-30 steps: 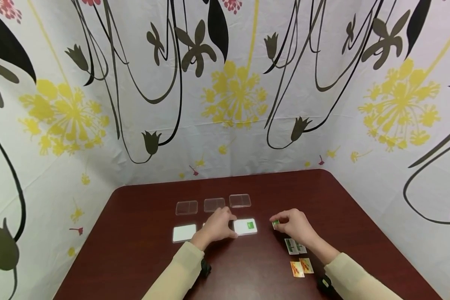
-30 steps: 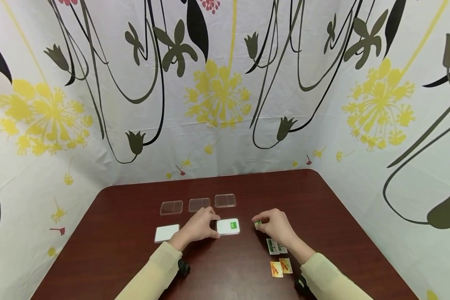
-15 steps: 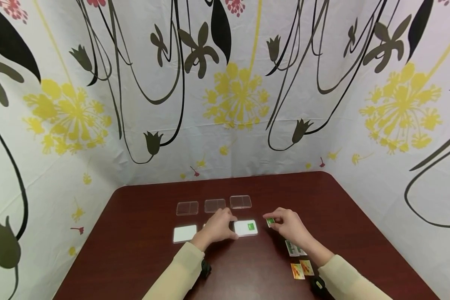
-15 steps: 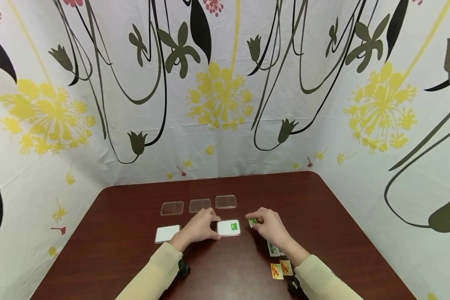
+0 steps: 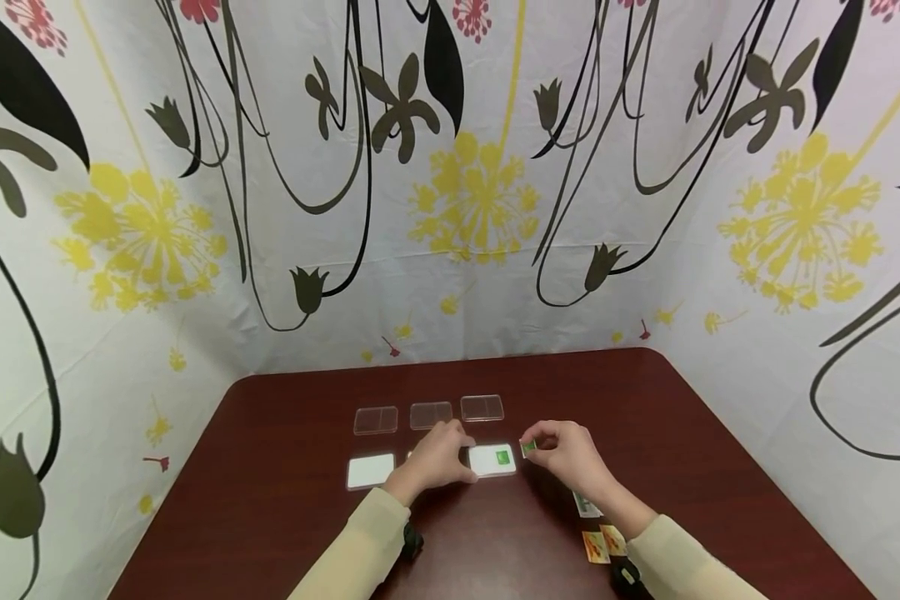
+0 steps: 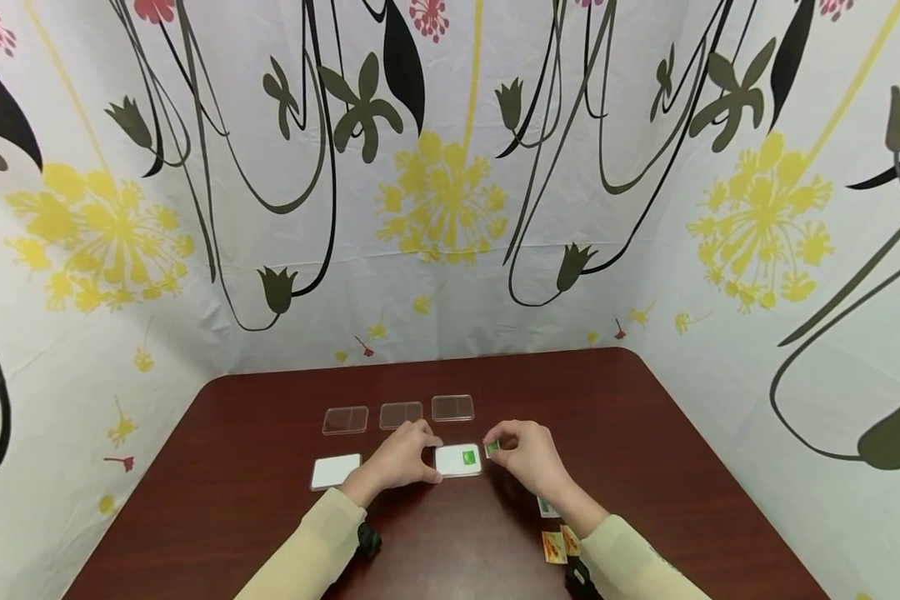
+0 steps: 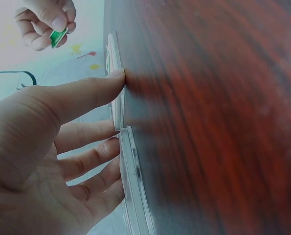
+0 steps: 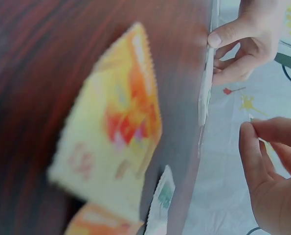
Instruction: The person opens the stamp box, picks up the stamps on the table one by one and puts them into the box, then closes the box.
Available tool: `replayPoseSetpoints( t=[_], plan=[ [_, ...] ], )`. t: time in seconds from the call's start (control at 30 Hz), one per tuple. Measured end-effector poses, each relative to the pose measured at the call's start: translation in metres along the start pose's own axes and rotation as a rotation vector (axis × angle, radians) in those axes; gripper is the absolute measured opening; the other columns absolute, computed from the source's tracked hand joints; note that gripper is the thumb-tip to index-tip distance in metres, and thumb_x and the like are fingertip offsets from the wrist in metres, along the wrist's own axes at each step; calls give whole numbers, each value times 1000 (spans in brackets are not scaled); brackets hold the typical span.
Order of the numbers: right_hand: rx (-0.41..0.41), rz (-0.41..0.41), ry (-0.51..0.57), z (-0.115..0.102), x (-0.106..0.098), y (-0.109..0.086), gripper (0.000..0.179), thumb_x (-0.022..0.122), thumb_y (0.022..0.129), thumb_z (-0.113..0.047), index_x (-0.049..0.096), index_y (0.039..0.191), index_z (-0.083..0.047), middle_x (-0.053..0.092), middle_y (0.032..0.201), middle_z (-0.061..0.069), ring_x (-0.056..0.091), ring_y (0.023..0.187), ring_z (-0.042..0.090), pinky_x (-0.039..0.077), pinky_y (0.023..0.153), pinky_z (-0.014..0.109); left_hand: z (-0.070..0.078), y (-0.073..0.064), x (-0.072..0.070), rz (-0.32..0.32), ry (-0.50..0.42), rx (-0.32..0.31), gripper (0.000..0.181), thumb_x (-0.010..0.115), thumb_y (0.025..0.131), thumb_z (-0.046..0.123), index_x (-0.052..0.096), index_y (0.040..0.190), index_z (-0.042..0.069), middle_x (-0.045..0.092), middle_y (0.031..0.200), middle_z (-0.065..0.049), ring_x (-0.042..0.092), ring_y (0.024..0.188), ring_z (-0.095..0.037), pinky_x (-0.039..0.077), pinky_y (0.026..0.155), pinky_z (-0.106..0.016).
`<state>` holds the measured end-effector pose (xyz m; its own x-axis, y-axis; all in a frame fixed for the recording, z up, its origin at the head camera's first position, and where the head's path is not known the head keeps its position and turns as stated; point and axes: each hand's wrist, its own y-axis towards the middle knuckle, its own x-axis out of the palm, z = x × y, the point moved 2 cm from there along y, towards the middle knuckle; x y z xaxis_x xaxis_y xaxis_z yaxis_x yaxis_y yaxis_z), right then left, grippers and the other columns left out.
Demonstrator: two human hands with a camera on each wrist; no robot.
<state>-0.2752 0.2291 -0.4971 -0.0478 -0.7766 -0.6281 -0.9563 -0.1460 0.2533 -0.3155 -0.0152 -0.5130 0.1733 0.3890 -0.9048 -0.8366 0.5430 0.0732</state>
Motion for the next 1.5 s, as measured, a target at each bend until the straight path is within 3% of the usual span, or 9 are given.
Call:
replayPoseSetpoints(
  t=[0.33,0.6,0.7,0.87,1.0,1.23,1.5],
  plan=[
    [-5,-58,17,-8,9,3,23,82,82,-7,81,102,-18,73,102,-8,68,89,12,55,67,29,1,1,1,2,9,2,56,90,75,38,75,122,13,57,105,3,51,97,-16,48,80,-33],
    [-90,-81,-17,-15,21,8,32,80,83,-6,79,104,-30,73,102,-11,67,97,17,52,67,27,0,1,3,-3,-5,-7,55,90,76,38,75,122,12,58,107,1,51,97,-16,48,76,-33],
    [-105,-101,-12,-17,28,10,30,78,85,-4,80,107,-25,74,103,-9,66,98,19,52,67,27,-1,0,5,-4,-2,-2,54,90,75,39,75,121,13,57,106,2,50,95,-15,47,76,-32],
    [-101,-134,-19,-15,40,14,25,75,86,-3,80,108,-13,74,103,-3,61,81,15,49,61,25,-1,-1,6,12,9,19,50,91,73,38,77,115,14,58,101,3,49,90,-13,46,74,-29],
    [-138,-140,-47,-16,49,19,24,75,84,-2,81,105,-12,75,98,0,53,63,11,45,54,24,-1,-2,6,24,27,25,49,92,72,40,78,112,15,60,99,3,52,86,-12,47,73,-29],
    [-160,-182,-67,-23,58,26,22,73,85,2,81,103,-7,75,98,5,61,71,8,49,59,25,-3,-1,4,52,48,27,50,91,72,44,79,110,15,62,101,2,57,89,-14,50,77,-33],
    [-129,-210,-92,-25,61,33,23,72,83,2,81,104,-6,75,94,3,57,68,8,48,57,25,-3,0,2,66,59,31,50,91,72,45,79,109,15,61,102,2,58,89,-14,51,76,-33]
  ],
)
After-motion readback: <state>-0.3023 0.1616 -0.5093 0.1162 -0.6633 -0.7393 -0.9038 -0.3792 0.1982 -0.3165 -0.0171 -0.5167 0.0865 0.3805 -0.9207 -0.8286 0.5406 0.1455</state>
